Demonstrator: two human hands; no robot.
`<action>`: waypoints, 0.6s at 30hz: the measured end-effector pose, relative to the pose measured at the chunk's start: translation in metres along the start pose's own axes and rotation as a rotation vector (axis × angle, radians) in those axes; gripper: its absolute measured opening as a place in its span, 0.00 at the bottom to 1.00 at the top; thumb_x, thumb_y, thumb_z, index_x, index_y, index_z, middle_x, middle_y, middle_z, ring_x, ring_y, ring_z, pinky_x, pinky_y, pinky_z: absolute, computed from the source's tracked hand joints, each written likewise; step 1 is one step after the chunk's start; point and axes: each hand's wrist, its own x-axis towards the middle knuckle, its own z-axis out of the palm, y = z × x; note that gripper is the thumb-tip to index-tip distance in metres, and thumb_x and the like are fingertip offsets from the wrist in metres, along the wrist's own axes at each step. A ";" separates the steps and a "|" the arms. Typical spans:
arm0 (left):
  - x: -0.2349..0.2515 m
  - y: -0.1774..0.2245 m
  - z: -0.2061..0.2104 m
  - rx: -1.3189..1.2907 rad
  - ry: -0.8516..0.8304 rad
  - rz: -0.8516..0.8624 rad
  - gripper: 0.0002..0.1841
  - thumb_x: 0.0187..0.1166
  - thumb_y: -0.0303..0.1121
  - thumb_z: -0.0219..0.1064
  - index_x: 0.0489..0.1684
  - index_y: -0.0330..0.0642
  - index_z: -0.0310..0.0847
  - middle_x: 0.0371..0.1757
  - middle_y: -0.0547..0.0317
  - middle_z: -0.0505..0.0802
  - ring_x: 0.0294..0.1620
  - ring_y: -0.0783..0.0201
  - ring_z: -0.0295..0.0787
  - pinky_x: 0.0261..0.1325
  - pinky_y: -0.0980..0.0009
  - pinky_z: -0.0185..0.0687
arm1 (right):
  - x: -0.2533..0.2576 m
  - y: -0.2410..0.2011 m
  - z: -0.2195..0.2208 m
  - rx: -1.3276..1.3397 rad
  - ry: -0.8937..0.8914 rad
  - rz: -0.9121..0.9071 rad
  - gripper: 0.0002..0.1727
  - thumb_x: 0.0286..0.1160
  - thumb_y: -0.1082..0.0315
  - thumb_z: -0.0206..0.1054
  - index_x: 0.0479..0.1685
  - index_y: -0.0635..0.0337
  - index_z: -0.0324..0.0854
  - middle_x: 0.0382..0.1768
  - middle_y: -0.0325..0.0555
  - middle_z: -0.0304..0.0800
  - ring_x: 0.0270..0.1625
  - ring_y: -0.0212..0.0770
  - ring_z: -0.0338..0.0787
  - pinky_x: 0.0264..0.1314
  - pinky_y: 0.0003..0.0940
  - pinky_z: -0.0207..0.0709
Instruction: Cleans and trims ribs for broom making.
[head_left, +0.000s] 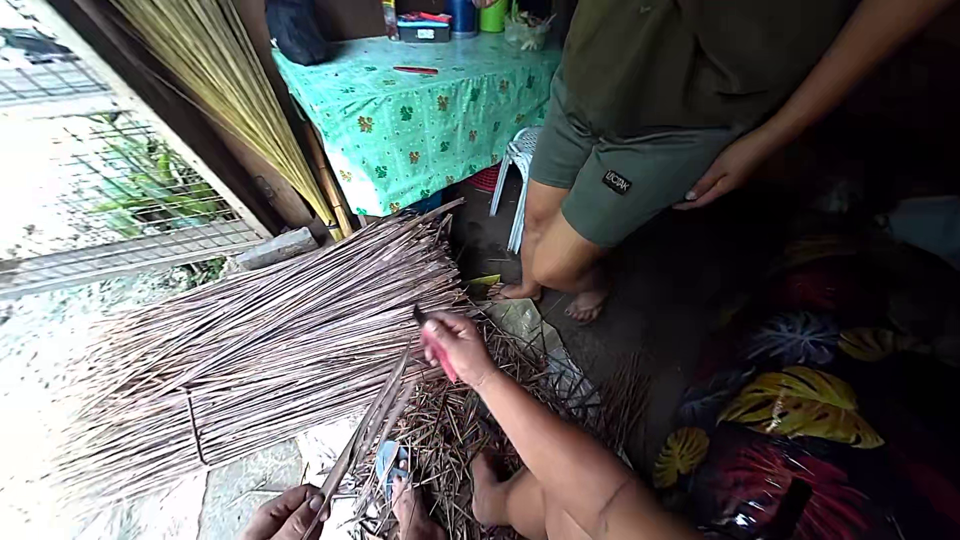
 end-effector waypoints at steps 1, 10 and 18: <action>-0.001 -0.002 -0.002 0.023 0.048 -0.014 0.14 0.86 0.46 0.61 0.37 0.50 0.87 0.20 0.69 0.86 0.13 0.76 0.78 0.14 0.79 0.76 | 0.003 0.001 -0.005 0.020 -0.008 0.004 0.14 0.89 0.69 0.55 0.53 0.72 0.82 0.30 0.45 0.89 0.23 0.33 0.85 0.27 0.29 0.83; 0.009 0.022 0.018 0.117 0.109 -0.055 0.18 0.89 0.47 0.51 0.45 0.45 0.81 0.25 0.67 0.86 0.18 0.72 0.80 0.22 0.75 0.80 | -0.039 0.011 0.043 -0.111 -0.581 0.273 0.16 0.89 0.66 0.58 0.62 0.69 0.81 0.34 0.42 0.91 0.25 0.31 0.86 0.26 0.27 0.83; -0.011 0.022 0.005 0.185 0.250 -0.144 0.18 0.90 0.43 0.49 0.48 0.41 0.81 0.21 0.66 0.83 0.15 0.73 0.77 0.20 0.76 0.77 | -0.044 0.012 0.066 -0.277 -0.686 0.330 0.20 0.90 0.62 0.57 0.69 0.67 0.78 0.38 0.42 0.91 0.29 0.32 0.87 0.33 0.27 0.85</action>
